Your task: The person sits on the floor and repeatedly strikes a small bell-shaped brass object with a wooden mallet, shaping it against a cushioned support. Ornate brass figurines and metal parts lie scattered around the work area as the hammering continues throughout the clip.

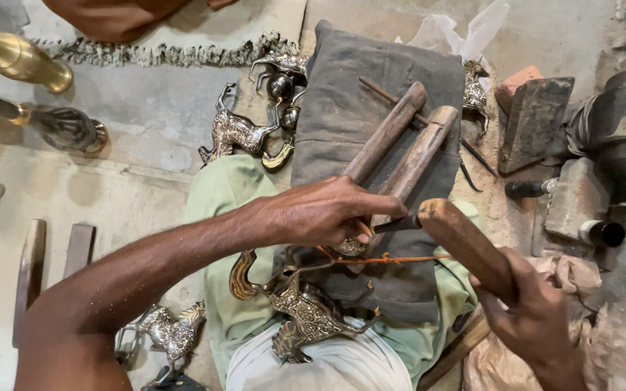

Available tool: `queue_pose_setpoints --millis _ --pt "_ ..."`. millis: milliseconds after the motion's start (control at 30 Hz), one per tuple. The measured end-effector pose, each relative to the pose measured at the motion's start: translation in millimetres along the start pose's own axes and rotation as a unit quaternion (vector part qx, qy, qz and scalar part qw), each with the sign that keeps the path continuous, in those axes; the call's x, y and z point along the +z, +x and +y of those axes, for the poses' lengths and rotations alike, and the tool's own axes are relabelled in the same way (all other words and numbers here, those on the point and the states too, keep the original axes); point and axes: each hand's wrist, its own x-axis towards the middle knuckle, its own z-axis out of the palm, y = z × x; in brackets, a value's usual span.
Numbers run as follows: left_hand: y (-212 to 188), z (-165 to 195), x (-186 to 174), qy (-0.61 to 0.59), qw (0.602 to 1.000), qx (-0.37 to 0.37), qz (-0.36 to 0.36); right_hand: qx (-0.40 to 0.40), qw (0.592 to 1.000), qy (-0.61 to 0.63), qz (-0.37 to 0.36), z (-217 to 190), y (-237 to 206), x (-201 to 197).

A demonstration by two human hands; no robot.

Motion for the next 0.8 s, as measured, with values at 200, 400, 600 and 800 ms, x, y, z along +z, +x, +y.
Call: queue_pose_setpoints --millis 200,400,600,800 --pt "-4.2 -3.4 -3.8 -0.020 1.000 0.011 -0.009 -0.054 0.998 0.027 0.030 -16.0 9.2 -7.0" --pt "-9.3 -11.2 -7.1 -0.018 0.999 0.035 0.000 -0.005 0.999 -0.033 -0.005 -22.3 10.4 -6.2" --pt "-12.3 -18.4 -6.6 -0.020 0.998 0.067 0.001 -0.004 1.000 -0.024 0.020 -23.7 12.4 -5.8" --pt "-15.0 -23.5 -11.5 -0.033 0.999 0.037 -0.019 0.003 1.000 -0.025 0.002 -24.6 15.4 -5.9"
